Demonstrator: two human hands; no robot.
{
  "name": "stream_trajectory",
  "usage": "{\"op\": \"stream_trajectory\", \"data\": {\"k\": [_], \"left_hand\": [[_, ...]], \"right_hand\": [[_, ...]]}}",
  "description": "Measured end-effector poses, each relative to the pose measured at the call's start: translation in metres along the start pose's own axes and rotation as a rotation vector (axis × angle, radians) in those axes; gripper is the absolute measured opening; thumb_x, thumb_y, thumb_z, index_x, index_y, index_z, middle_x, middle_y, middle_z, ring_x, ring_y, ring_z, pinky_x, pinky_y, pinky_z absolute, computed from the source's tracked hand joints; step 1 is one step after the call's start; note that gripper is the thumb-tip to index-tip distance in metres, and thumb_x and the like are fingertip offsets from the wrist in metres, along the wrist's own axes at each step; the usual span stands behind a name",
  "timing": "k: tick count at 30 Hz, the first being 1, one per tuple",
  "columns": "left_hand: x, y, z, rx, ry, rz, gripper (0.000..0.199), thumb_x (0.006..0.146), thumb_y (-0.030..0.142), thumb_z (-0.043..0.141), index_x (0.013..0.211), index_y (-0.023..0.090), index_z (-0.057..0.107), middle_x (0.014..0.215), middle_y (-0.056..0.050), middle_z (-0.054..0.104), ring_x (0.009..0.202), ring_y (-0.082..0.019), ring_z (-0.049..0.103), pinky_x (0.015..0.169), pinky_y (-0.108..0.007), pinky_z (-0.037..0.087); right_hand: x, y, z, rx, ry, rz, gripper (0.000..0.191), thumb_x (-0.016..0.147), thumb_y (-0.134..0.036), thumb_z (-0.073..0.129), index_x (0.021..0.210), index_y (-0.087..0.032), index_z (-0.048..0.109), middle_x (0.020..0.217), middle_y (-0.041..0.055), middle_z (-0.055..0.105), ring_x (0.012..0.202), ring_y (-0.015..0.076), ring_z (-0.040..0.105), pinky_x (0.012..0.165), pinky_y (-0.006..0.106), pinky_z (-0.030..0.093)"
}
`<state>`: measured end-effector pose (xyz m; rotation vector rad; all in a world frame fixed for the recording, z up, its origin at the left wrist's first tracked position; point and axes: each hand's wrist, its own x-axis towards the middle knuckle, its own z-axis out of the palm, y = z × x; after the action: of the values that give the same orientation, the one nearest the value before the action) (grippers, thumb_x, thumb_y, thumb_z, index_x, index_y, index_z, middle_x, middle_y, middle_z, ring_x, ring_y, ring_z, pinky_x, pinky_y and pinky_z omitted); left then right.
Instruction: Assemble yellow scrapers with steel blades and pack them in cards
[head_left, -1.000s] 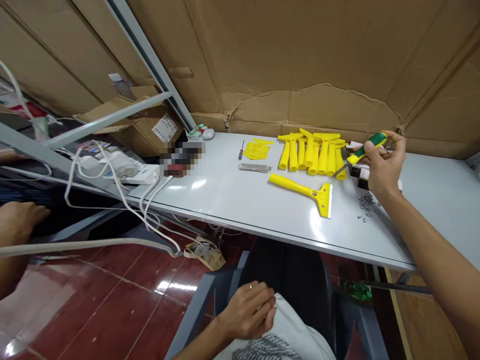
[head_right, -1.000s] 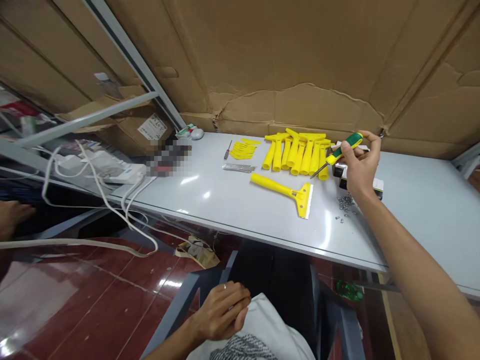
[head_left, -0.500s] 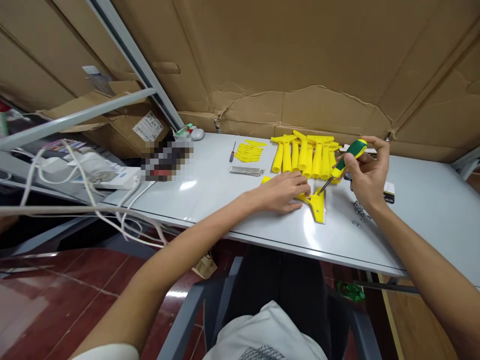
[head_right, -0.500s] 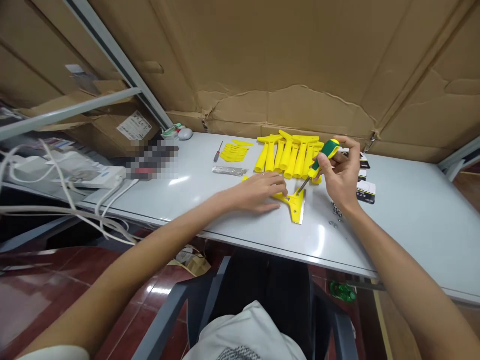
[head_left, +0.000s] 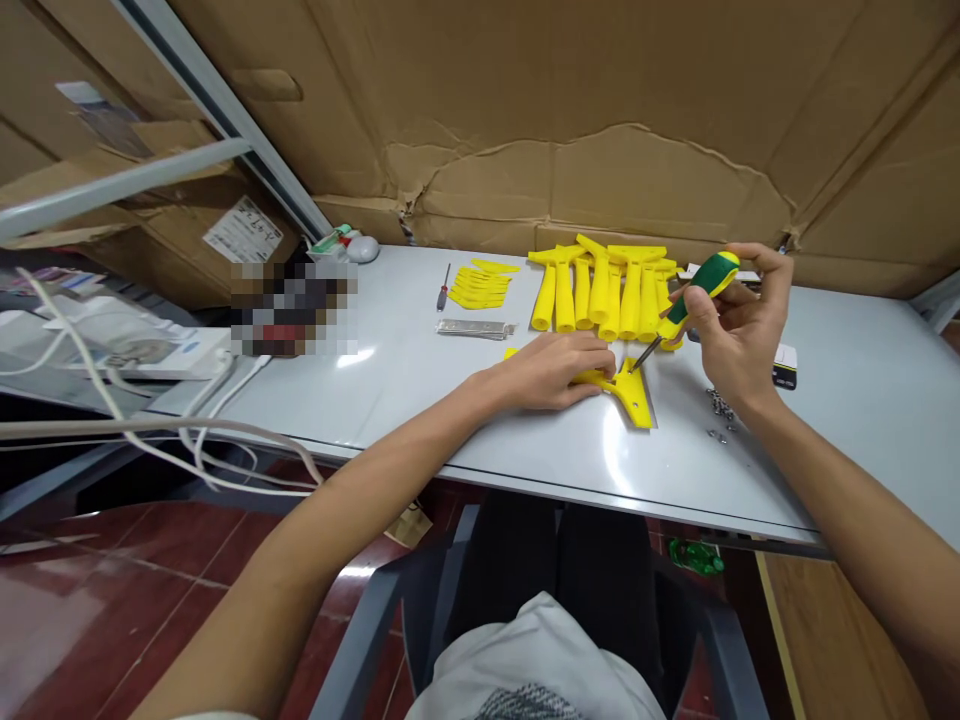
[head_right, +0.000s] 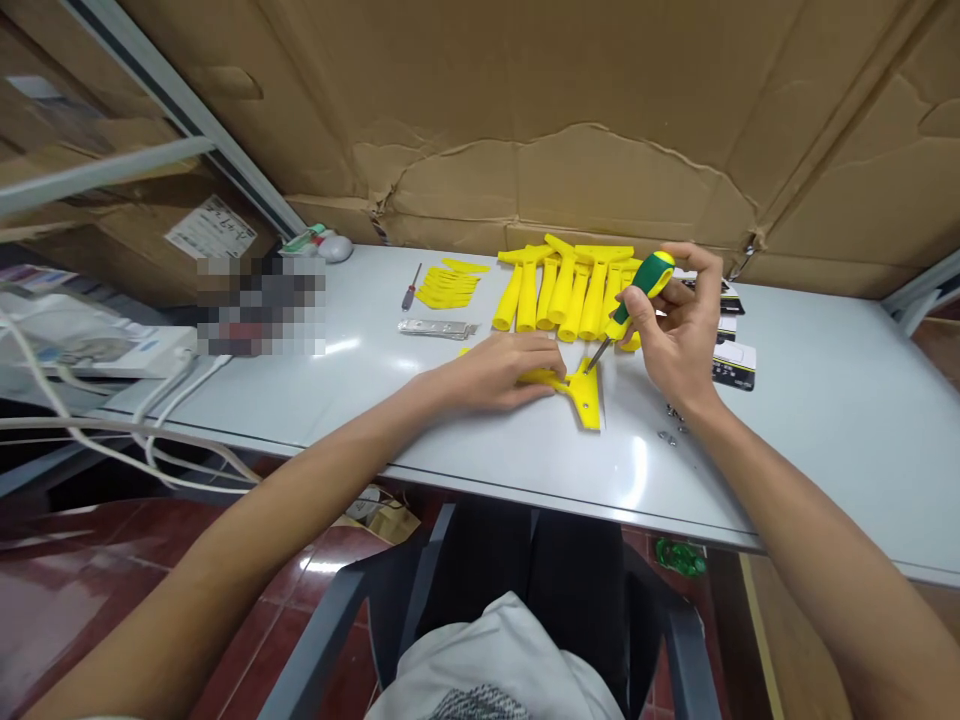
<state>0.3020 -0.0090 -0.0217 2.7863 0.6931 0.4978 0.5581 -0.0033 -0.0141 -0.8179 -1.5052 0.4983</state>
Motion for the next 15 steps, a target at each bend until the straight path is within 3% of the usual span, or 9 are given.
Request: {"op": "stream_trajectory", "data": {"k": [9,15], "left_hand": [[-0.003,-0.005,0.006,0.023,0.065,0.047,0.011,0.106,0.03,0.063,0.108,0.02,0.067,0.112,-0.008,0.073,0.105,-0.024,0.067,0.087,-0.034,0.049],[-0.002,-0.003,0.01,0.039,0.106,0.084,0.025,0.11,0.04,0.059,0.104,0.019,0.069,0.105,-0.007,0.073,0.098,-0.022,0.068,0.084,-0.033,0.049]], "right_hand": [[-0.001,0.002,0.004,0.06,-0.004,-0.026,0.047,0.09,-0.045,0.085,0.126,-0.043,0.055,0.096,-0.0033,0.071,0.074,0.0184,0.072,0.048,0.031,0.06],[0.002,0.01,0.0,-0.003,-0.094,-0.184,0.059,0.087,-0.058,0.084,0.138,-0.044,0.058,0.099,-0.0015,0.073,0.081,0.0197,0.073,0.061,0.033,0.064]]}}
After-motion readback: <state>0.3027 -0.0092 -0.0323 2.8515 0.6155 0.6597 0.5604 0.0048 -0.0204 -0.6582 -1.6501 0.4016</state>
